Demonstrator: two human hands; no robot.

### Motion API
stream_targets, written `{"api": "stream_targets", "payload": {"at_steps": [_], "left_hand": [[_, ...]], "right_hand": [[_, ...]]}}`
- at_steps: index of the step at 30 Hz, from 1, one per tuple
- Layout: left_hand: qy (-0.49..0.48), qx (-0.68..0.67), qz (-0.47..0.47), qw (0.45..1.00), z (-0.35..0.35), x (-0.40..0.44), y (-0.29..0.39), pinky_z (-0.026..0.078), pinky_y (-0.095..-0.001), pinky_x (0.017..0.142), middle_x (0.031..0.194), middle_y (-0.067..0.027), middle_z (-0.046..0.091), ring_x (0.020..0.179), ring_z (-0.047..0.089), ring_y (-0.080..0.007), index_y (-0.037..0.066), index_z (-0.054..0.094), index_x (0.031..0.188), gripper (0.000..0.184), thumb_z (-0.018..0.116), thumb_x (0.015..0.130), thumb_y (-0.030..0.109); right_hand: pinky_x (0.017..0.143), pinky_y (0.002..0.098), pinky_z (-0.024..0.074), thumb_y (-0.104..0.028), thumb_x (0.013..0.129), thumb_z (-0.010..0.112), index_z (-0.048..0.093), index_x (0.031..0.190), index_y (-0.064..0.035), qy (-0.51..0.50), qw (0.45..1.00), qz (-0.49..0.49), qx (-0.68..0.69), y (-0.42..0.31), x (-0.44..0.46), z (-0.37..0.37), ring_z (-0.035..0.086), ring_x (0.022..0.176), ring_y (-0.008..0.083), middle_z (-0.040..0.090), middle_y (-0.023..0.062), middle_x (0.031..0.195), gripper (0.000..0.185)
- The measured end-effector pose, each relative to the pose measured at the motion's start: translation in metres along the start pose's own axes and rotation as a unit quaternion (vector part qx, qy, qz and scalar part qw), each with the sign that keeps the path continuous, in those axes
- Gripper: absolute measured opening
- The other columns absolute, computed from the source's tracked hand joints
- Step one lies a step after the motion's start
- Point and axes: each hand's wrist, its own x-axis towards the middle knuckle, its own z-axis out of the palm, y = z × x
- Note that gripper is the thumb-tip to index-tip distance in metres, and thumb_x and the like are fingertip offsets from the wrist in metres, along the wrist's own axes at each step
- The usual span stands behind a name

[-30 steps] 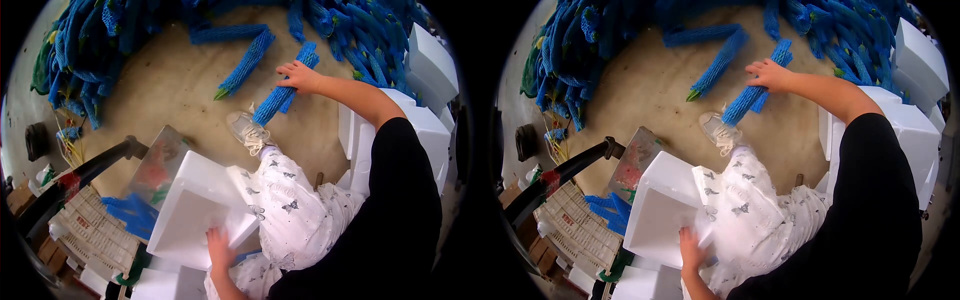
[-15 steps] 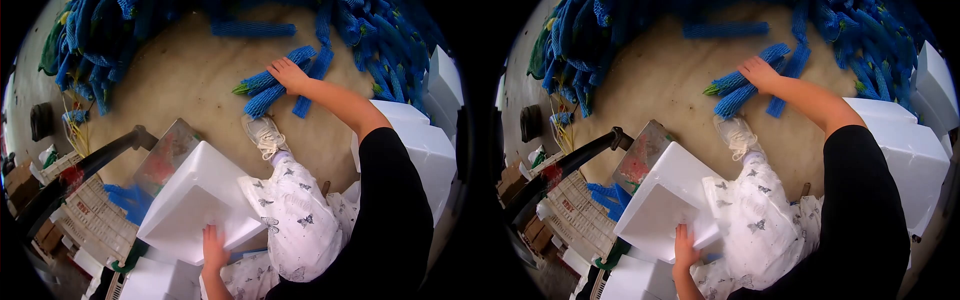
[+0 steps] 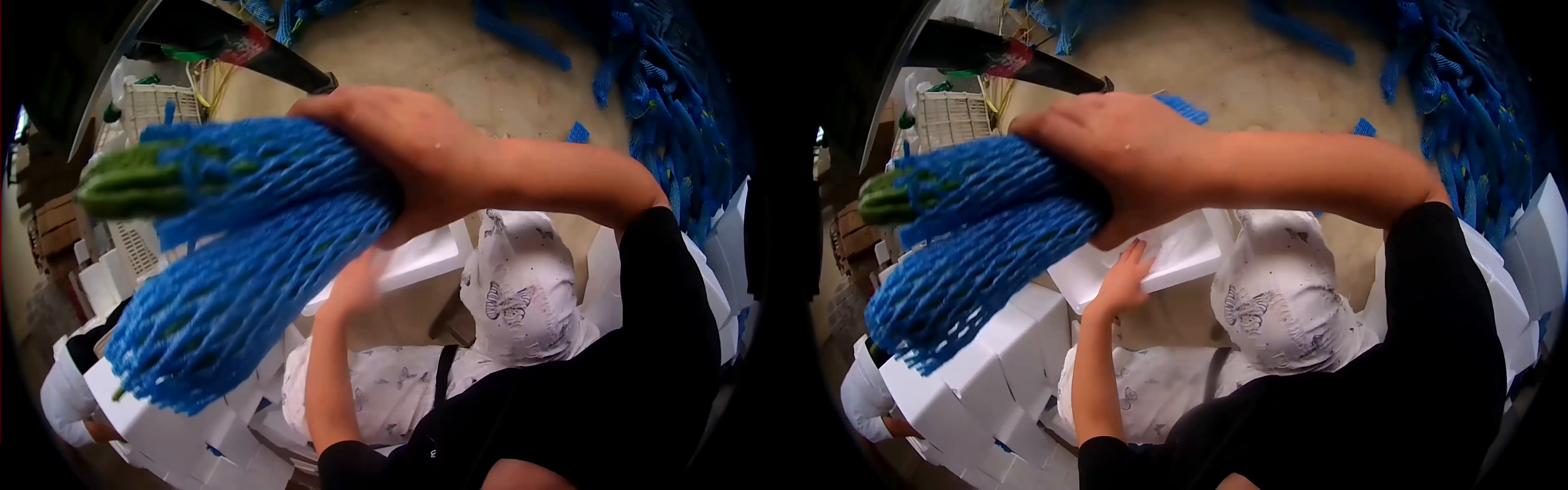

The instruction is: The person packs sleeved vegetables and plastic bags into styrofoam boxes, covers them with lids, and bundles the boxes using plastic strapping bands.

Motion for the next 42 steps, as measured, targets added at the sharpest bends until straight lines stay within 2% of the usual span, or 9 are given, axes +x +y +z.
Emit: {"api": "stream_targets", "payload": {"at_steps": [4,6,9,13,18,28,31,36,42], "left_hand": [[0.166,-0.059,-0.004,0.984,0.024,0.000,-0.011,0.034,-0.0419,0.106,0.141,-0.0197,0.040,0.134,0.031,-0.0359,0.012,0.054,0.127,0.059,0.059,0.069,0.009],[-0.130,-0.107,-0.084,0.982,-0.022,0.009,0.017,0.034,-0.0427,0.106,0.143,-0.0188,0.038,0.133,0.032,-0.0357,0.014,0.052,0.131,0.064,0.060,0.067,0.006],[0.059,-0.046,0.018,0.997,0.001,0.006,0.011,0.032,-0.0507,0.108,0.146,-0.0185,0.032,0.137,0.028,-0.0331,0.016,0.056,0.125,0.057,0.060,0.068,0.006],[0.085,-0.038,0.028,0.995,0.006,0.008,0.002,0.036,-0.0427,0.105,0.146,-0.0169,0.033,0.134,0.032,-0.0335,0.014,0.055,0.126,0.064,0.061,0.063,0.004],[0.053,-0.047,0.012,0.997,-0.001,0.008,0.017,0.031,-0.0554,0.107,0.148,-0.0184,0.029,0.139,0.026,-0.0299,0.016,0.057,0.125,0.061,0.063,0.065,0.005],[0.048,-0.088,0.032,0.994,-0.005,0.008,0.013,0.028,-0.0555,0.108,0.149,-0.0197,0.027,0.139,0.024,-0.0326,0.011,0.053,0.124,0.061,0.072,0.067,0.019],[0.159,-0.378,-0.036,0.911,-0.006,0.008,-0.008,0.034,-0.0505,0.103,0.135,-0.0188,0.045,0.129,0.038,-0.0343,0.009,0.053,0.122,0.051,0.068,0.077,0.029],[0.071,-0.202,-0.138,0.967,0.005,0.057,-0.020,0.040,-0.0456,0.096,0.114,-0.0153,0.058,0.110,0.051,-0.0348,0.006,0.054,0.117,0.040,0.061,0.082,0.026],[0.211,-0.057,-0.143,0.965,0.018,0.064,-0.009,0.042,-0.0476,0.091,0.108,-0.0181,0.056,0.105,0.052,-0.0368,0.004,0.056,0.109,0.032,0.058,0.080,0.018]], "right_hand": [[0.079,0.0400,0.0500,-0.039,0.056,0.080,0.048,0.122,-0.0035,-0.417,0.904,0.095,0.018,-0.024,0.002,0.089,0.062,0.093,0.0362,0.062,0.0168,0.101,0.082],[0.080,0.0394,0.0499,-0.037,0.054,0.080,0.053,0.113,-0.0005,-0.557,0.782,0.261,-0.101,0.039,-0.036,0.122,0.063,0.092,0.0335,0.063,0.0163,0.098,0.074],[0.081,0.0393,0.0493,-0.032,0.052,0.079,0.054,0.111,0.0004,-0.526,0.793,0.221,-0.214,0.056,-0.056,0.144,0.062,0.095,0.0323,0.063,0.0159,0.099,0.072],[0.081,0.0414,0.0470,-0.027,0.051,0.079,0.051,0.114,-0.0033,-0.487,0.836,0.119,-0.222,0.030,-0.039,0.154,0.059,0.099,0.0301,0.060,0.0144,0.106,0.073],[0.085,0.0418,0.0434,-0.034,0.056,0.081,0.041,0.129,-0.0050,-0.439,0.830,0.008,-0.344,0.091,-0.083,0.178,0.047,0.118,0.0282,0.050,0.0136,0.124,0.088],[0.106,0.0545,0.0256,-0.037,0.077,0.068,0.024,0.147,-0.0114,-0.454,0.827,0.154,-0.294,0.096,-0.091,0.194,0.030,0.134,0.0401,0.033,0.0241,0.143,0.086],[0.110,0.0494,0.0213,-0.025,0.083,0.058,0.034,0.144,-0.0112,-0.452,0.841,0.133,-0.266,0.078,-0.081,0.184,0.033,0.131,0.0416,0.035,0.0265,0.140,0.066],[0.076,0.0366,0.0501,-0.016,0.078,0.063,0.061,0.104,-0.0134,0.001,0.993,-0.027,-0.116,0.078,-0.051,0.043,0.058,0.098,0.0234,0.060,0.0058,0.106,0.027],[0.090,0.0395,0.0456,-0.010,0.069,0.067,0.055,0.114,-0.0121,0.084,0.810,0.399,-0.422,0.291,-0.210,-0.086,0.052,0.109,0.0285,0.054,0.0097,0.118,0.047]]}}
